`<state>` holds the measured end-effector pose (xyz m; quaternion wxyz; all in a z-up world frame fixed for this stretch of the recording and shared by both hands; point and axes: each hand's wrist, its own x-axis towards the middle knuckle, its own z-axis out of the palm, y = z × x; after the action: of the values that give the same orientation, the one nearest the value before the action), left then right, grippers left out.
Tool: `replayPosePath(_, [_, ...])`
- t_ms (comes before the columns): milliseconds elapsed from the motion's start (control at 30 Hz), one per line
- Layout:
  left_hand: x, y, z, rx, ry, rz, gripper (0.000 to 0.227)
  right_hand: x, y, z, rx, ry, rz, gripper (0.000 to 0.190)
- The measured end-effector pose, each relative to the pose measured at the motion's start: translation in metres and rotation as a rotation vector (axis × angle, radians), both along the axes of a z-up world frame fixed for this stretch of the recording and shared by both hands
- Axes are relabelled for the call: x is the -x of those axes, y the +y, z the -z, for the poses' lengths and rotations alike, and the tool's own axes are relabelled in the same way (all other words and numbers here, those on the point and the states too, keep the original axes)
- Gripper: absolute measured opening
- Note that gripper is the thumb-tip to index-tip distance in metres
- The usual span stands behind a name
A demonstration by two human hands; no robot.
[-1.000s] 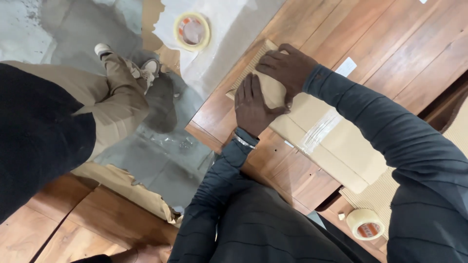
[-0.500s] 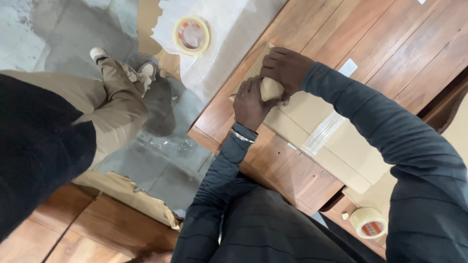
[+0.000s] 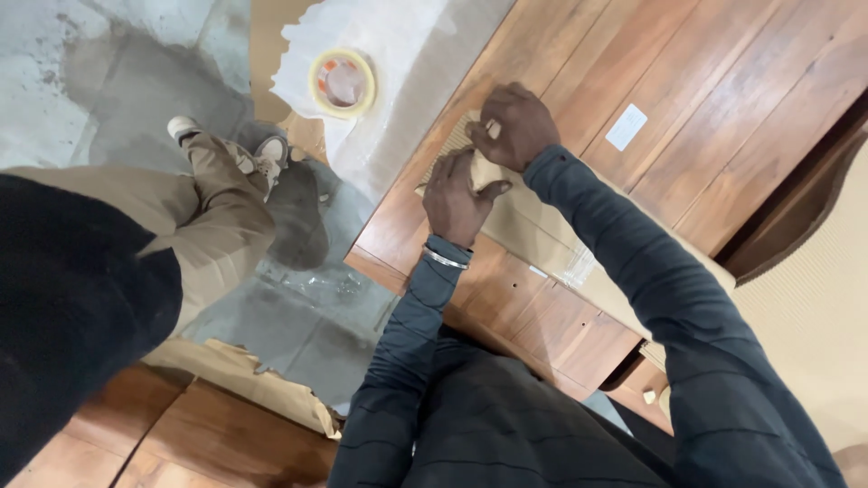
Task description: The person packages wooden furniture components by wrapping them in corrugated cardboard and securing the packaging with adhesive tape.
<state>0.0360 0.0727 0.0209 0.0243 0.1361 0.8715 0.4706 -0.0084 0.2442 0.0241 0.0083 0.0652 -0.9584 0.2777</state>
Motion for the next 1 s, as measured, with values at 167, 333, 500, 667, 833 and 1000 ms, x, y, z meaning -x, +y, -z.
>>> replayPosePath(167, [-0.002, -0.002, 0.007, 0.008, -0.026, 0.002, 0.069, 0.002, 0.003, -0.002, -0.076, 0.012, -0.177, 0.026])
replayPosePath(333, [-0.027, -0.009, -0.023, 0.073, -0.113, -0.015, 0.072, -0.006, -0.001, -0.008, -0.146, 0.026, -0.193, 0.019])
replayPosePath(500, [-0.098, -0.008, 0.003, -0.173, -0.118, -0.376, 0.094, -0.002, 0.001, -0.004, -0.206, 0.033, -0.141, 0.015])
replayPosePath(667, [-0.081, 0.006, 0.004, -0.246, -0.061, -0.373, 0.097, -0.001, -0.003, -0.004, -0.186, 0.043, -0.116, 0.017])
replayPosePath(833, [-0.053, -0.02, -0.003, -0.202, -0.234, -0.312, 0.089, -0.007, -0.005, -0.008, -0.175, 0.035, -0.105, 0.015])
replayPosePath(1000, [-0.019, -0.031, 0.003, -0.159, -0.296, 0.054, 0.083, -0.002, -0.003, -0.008, -0.188, 0.026, -0.105, 0.014])
